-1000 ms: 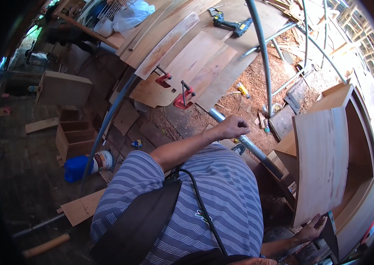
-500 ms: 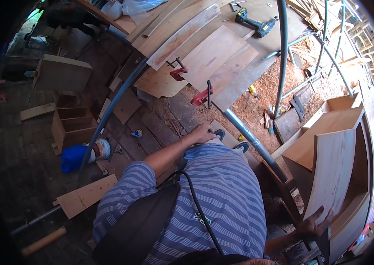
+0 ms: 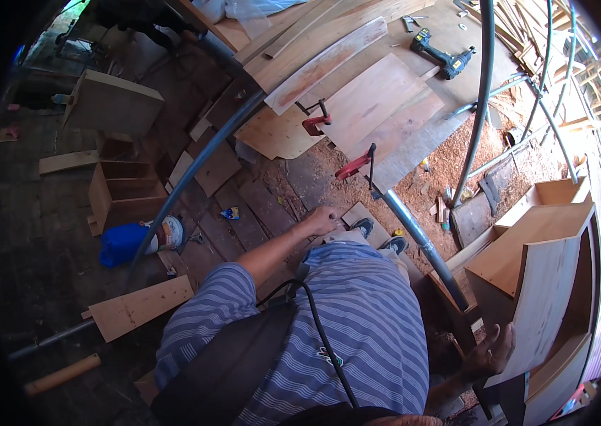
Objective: Marking wooden panels with a pencil and fitting them into a cabinet structure.
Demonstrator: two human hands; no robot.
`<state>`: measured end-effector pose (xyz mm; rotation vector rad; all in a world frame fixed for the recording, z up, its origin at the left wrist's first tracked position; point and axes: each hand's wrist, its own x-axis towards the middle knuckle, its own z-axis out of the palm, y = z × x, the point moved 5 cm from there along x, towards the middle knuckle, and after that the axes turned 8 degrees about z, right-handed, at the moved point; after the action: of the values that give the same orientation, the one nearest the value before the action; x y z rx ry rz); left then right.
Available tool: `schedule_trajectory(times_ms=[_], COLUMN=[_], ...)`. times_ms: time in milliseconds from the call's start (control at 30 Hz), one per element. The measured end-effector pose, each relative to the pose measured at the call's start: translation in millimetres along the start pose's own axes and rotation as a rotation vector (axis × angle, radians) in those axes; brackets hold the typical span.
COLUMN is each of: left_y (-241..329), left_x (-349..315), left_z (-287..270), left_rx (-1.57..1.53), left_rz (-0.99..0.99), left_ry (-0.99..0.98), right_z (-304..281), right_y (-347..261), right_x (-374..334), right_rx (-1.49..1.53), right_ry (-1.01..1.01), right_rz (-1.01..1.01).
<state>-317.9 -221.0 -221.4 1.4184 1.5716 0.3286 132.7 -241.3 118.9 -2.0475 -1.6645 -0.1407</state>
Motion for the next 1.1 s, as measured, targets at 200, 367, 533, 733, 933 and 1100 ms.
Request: schedule_trajectory(times_ms=[200, 367, 533, 733, 933, 1100], left_y=[-23.2, -23.8, -25.8, -11.6, 15.3, 35.2], left_x=[-14.5, -35.2, -52.3, -52.1, -50.5, -51.6], left_z=[13.5, 14.1, 13.5, 2.0, -6.2, -9.4], left_rx=[0.039, 0.038, 0.097, 0.186, 0.188, 0.217], left_rz=[-0.053, -0.086, -0.145, -0.151, -0.159, -0.186], left_ry=[-0.03, 0.067, 0.027, 0.023, 0.02, -0.008], right_z=[36.3, 74.2, 100.2, 121.4, 133.1, 135.0], right_y=[-19.1, -17.5, 5.3, 38.5, 55.7, 60.9], right_x=[-6.7, -15.3, -22.6, -29.4, -36.5, -38.1], right_rx=[0.082, 0.23, 0.268, 0.339, 0.351, 0.356], right_ry=[-0.125, -0.296, -0.408, -0.481, -0.501, -0.493], right_rz=[-0.07, -0.042, -0.064, 0.024, 0.056, 0.039])
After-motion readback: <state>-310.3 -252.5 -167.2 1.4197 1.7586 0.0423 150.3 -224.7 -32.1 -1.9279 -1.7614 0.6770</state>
